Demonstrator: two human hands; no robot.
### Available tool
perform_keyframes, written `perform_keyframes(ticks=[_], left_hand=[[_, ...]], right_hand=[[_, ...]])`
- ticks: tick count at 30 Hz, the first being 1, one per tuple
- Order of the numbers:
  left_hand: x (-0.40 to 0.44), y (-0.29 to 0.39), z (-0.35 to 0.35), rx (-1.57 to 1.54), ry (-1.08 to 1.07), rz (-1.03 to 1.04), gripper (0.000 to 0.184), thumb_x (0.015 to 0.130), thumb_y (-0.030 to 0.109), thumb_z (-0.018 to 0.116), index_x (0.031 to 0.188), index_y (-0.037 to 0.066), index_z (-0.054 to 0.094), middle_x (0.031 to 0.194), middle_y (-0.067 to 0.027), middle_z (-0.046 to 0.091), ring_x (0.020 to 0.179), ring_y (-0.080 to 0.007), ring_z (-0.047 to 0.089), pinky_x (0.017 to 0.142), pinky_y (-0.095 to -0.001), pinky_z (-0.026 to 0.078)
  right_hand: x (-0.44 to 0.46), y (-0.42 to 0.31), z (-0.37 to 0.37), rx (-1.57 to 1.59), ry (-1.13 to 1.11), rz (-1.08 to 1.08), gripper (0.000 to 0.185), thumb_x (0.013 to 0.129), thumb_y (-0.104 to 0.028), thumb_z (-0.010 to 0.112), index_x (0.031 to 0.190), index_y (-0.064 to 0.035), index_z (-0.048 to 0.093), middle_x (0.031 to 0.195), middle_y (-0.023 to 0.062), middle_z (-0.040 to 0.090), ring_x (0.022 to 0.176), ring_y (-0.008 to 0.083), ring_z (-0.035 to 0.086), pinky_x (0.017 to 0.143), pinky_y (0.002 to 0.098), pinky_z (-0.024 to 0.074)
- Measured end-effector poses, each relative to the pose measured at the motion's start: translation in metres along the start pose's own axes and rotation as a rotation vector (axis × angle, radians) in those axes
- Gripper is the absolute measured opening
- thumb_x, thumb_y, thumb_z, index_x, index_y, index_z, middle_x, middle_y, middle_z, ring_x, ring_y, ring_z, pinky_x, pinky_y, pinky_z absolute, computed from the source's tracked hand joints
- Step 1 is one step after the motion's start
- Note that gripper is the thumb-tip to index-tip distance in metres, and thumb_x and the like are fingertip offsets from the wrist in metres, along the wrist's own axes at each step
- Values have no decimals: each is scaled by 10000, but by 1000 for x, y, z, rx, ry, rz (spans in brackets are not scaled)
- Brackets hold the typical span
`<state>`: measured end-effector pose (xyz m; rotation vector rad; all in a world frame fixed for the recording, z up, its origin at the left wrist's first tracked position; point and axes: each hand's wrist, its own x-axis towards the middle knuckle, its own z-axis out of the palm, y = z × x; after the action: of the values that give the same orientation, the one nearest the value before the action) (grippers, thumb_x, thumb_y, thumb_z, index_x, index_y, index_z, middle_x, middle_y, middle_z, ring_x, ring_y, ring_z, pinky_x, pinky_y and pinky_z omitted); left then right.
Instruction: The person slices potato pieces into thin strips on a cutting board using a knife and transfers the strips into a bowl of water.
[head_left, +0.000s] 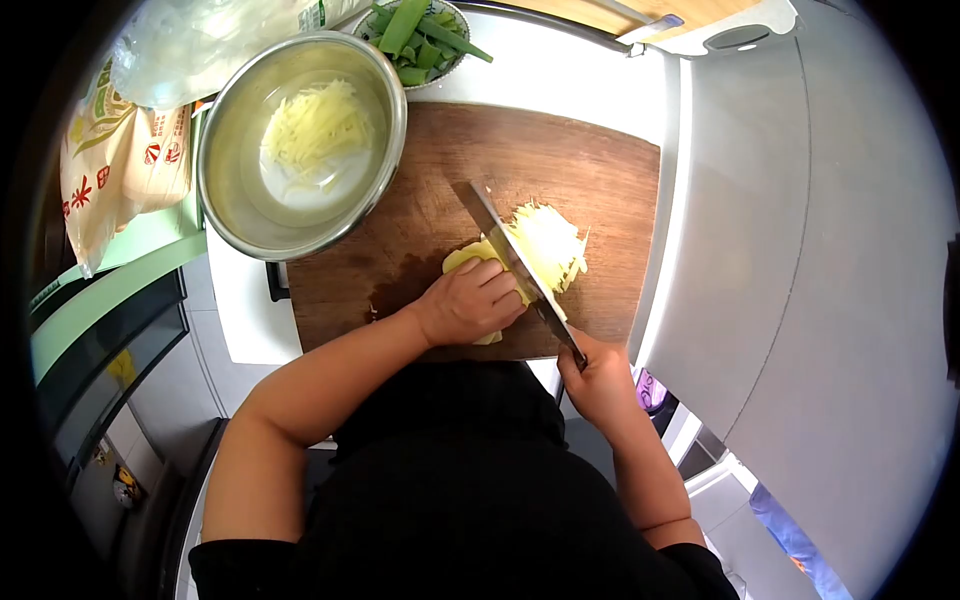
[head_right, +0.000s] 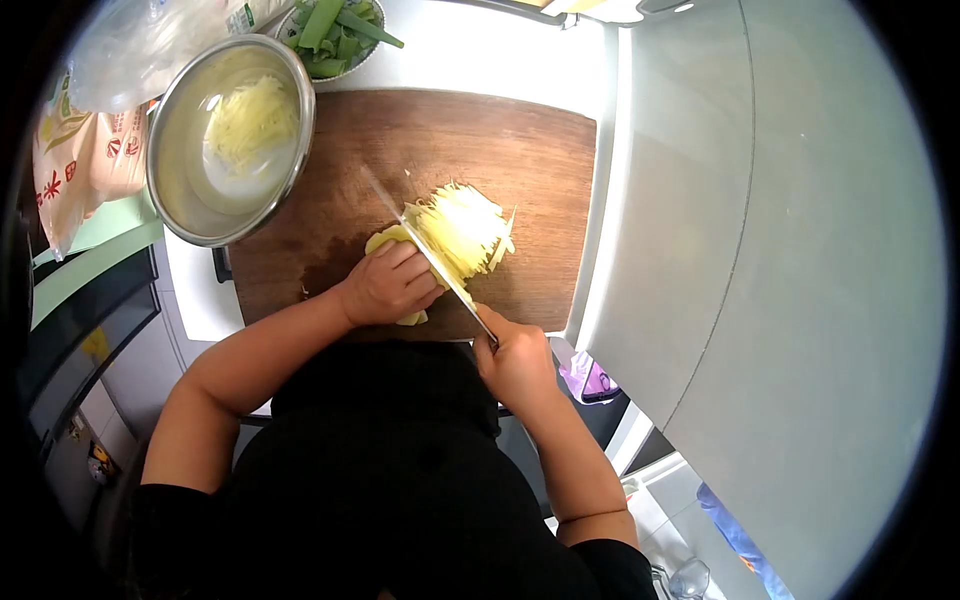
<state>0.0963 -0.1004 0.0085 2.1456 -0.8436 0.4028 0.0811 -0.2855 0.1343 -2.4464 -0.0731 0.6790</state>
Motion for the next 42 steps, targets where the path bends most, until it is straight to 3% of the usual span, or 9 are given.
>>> perform_keyframes(ticks=[10,19,27,32,35,36,42], left_hand=[[3,0,2,-15,15,-3,123,709,162,675,782,100,598,770,-1,501,743,-176,518,632,-287,446],[0,0,-2,-20,15,-8,132,707,150,678,775,93,579,760,-6,501,723,-168,508,637,-280,441],[-1,0,-1,-22,-20,-6,191,690,174,719,832,86,627,844,-24,555,756,-194,524,632,-295,442],[0,1,0,-11,-1,-23,130,715,161,681,783,101,588,766,-3,503,728,-174,507,635,-285,438],[4,1,1,1,11,4,125,717,161,680,774,100,588,763,-4,504,728,-177,509,632,-289,440],[4,-1,-1,16,13,17,125,718,162,680,771,97,587,761,-5,505,729,-178,510,631,-292,442],[3,2,-4,11,16,-1,152,697,170,697,754,96,578,754,-17,489,713,-185,492,619,-296,434]], right_hand=[[18,-2,18,-188,-43,8,334,732,-37,635,1066,-41,632,695,226,610,648,403,605,603,475,501],[10,2,6,62,30,-3,316,777,-8,588,1090,-22,631,681,241,586,618,387,603,550,392,474],[5,6,8,-65,7,-27,311,753,-26,606,1061,-24,644,675,237,598,637,389,612,578,434,488],[16,-2,16,-196,-29,10,303,739,-48,608,1041,-25,633,669,226,605,642,404,608,617,468,502],[25,-3,26,-170,16,-15,326,762,-9,560,1077,-45,637,695,258,578,655,417,591,606,458,478],[25,1,28,-152,37,-52,309,740,-41,605,1048,-32,633,671,224,603,636,407,603,607,467,498],[16,0,12,-19,35,-41,302,759,-38,596,1058,-36,636,669,242,583,649,405,600,594,455,486]])
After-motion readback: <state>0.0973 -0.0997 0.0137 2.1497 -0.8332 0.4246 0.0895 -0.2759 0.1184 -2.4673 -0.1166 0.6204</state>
